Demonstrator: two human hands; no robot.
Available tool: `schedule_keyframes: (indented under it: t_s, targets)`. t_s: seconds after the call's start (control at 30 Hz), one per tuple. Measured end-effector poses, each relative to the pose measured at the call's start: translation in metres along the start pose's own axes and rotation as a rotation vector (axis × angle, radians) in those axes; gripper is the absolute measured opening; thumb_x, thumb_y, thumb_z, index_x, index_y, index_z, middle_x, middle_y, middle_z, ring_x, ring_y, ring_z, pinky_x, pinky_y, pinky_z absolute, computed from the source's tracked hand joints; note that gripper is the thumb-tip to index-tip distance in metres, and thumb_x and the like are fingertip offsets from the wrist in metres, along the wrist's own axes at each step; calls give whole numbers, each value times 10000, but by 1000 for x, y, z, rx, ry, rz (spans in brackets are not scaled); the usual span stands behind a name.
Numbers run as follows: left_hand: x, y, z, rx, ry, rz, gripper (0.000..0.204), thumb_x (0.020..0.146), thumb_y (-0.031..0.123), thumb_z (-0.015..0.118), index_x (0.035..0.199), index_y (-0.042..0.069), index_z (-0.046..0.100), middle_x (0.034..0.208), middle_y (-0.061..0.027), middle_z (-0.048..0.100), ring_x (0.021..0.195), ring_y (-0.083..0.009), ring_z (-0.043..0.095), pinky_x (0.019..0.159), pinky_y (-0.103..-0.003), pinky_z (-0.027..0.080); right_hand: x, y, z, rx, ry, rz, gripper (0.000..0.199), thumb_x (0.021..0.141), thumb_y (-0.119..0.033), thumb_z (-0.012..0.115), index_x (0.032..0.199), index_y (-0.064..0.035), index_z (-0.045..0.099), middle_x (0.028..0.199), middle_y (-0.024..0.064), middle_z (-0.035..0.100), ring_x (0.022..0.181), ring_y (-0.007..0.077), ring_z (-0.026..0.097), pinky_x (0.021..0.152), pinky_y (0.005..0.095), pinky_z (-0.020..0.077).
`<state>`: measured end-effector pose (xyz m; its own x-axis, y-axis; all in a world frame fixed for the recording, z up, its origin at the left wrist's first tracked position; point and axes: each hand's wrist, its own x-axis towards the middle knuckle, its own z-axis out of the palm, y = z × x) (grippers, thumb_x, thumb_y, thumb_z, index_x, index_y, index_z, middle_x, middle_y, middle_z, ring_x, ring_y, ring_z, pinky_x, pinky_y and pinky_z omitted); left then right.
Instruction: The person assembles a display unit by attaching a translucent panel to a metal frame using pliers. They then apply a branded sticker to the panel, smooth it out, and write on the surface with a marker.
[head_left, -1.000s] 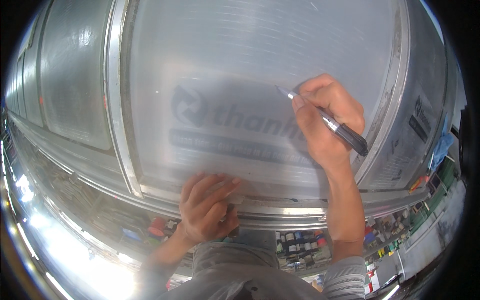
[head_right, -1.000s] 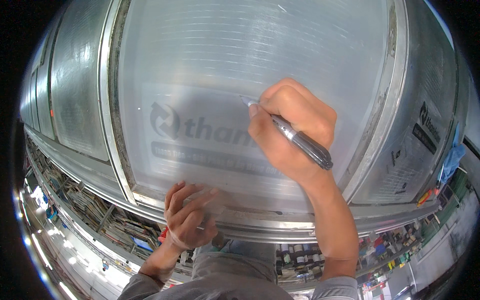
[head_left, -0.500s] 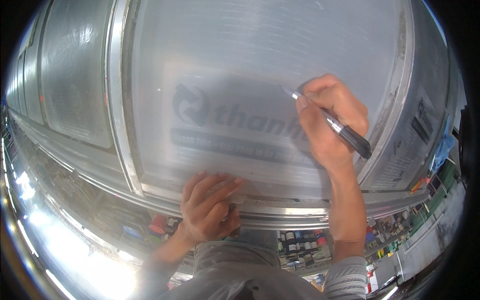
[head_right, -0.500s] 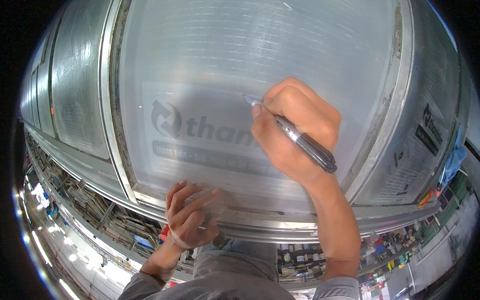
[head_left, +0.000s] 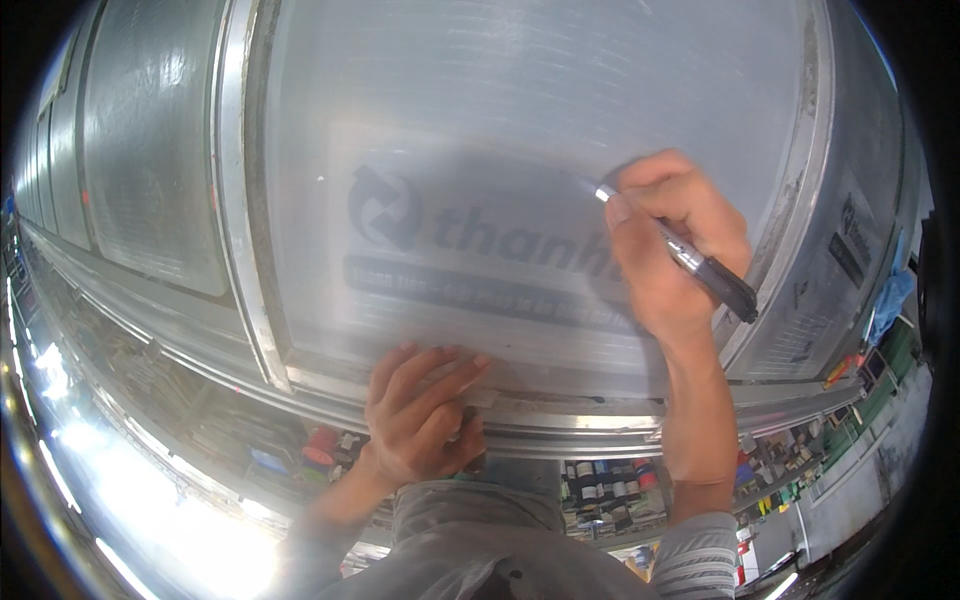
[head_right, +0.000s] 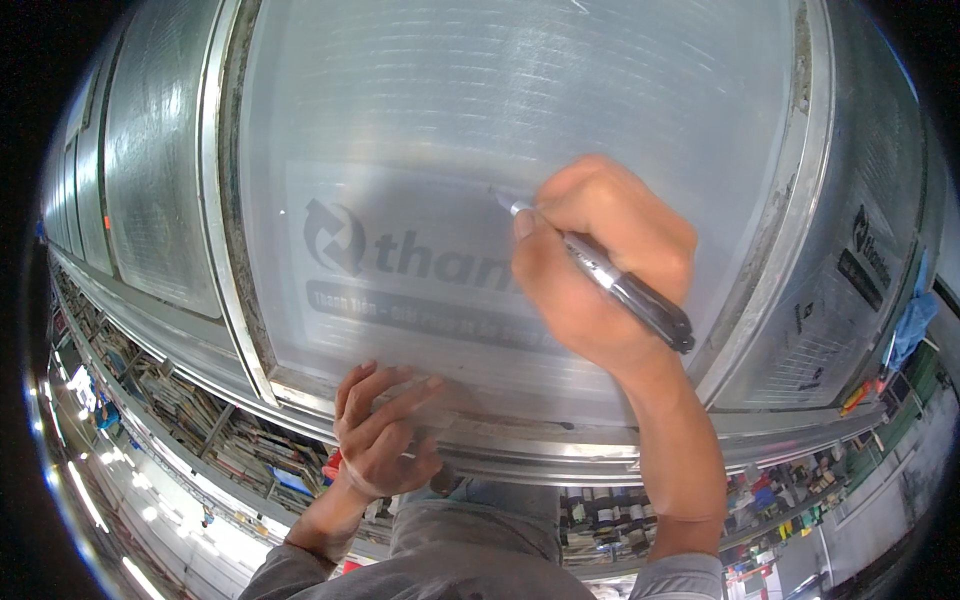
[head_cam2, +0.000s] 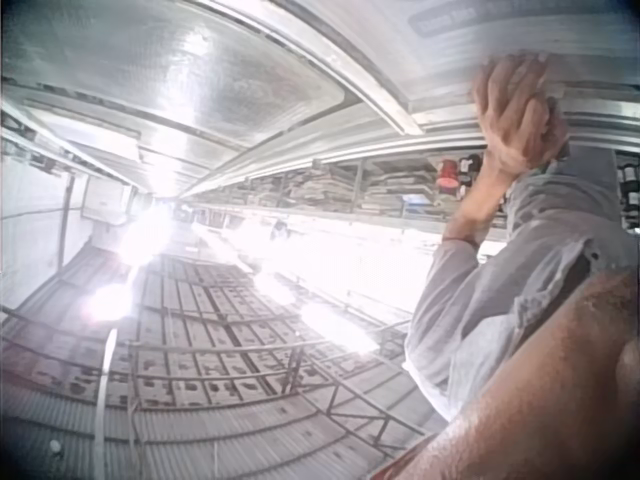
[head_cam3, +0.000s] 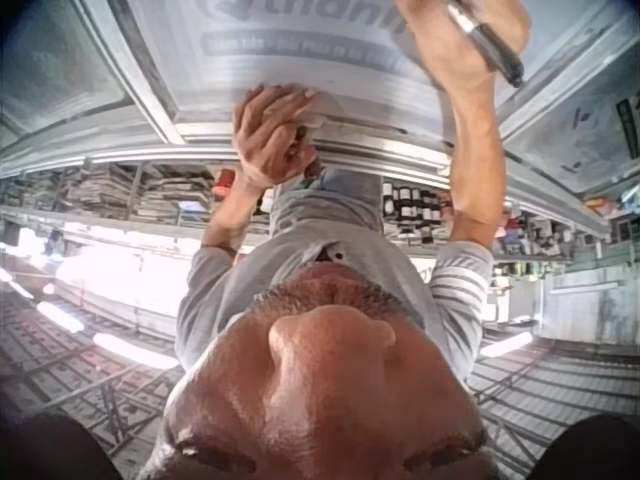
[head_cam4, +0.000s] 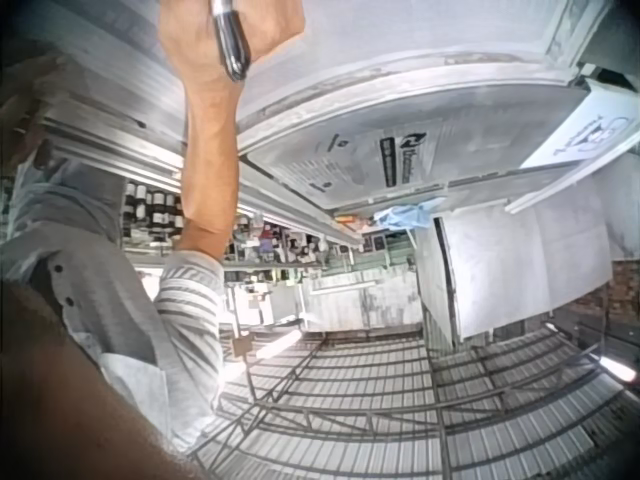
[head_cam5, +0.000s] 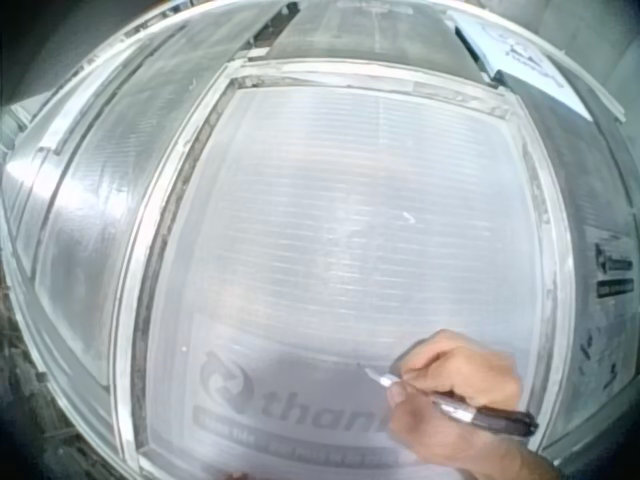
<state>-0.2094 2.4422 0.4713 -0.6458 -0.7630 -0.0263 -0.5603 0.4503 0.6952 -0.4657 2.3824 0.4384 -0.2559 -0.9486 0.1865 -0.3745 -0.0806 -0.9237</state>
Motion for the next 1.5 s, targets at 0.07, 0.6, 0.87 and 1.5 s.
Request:
schedule_keyframes:
  t_s: [0.07,0.6,0.87,1.5]
  targets:
    - [0,0,-1,-7,-10,-3,102,639,90,633,645,68,534,1074,-88,730,1060,-321,631,1006,-519,418,1,-2,-2,189,68,63,139,745,87,662,769,-3,559,746,88,595,563,89,509,465,239,379]
    - [-17,-8,-4,-223,192,91,217,779,48,699,994,18,712,1081,-137,694,1052,-303,634,980,-449,465,-91,-121,-37,162,380,584,266,938,-119,617,1172,3,649,909,56,651,736,101,588,634,229,464]
    - [-1,37,-68,-560,157,-15,202,789,90,774,973,21,728,982,-116,724,914,-241,688,816,-334,535,-132,-229,-17,531,320,500,72,887,-49,604,927,-7,562,753,46,593,667,71,521,570,222,409]
    - [3,47,-94,-221,97,374,211,758,26,758,965,28,717,953,-96,727,880,-240,689,772,-335,539,-112,-232,-3,155,58,565,107,838,-100,687,826,-13,627,699,5,591,614,47,486,535,231,365]
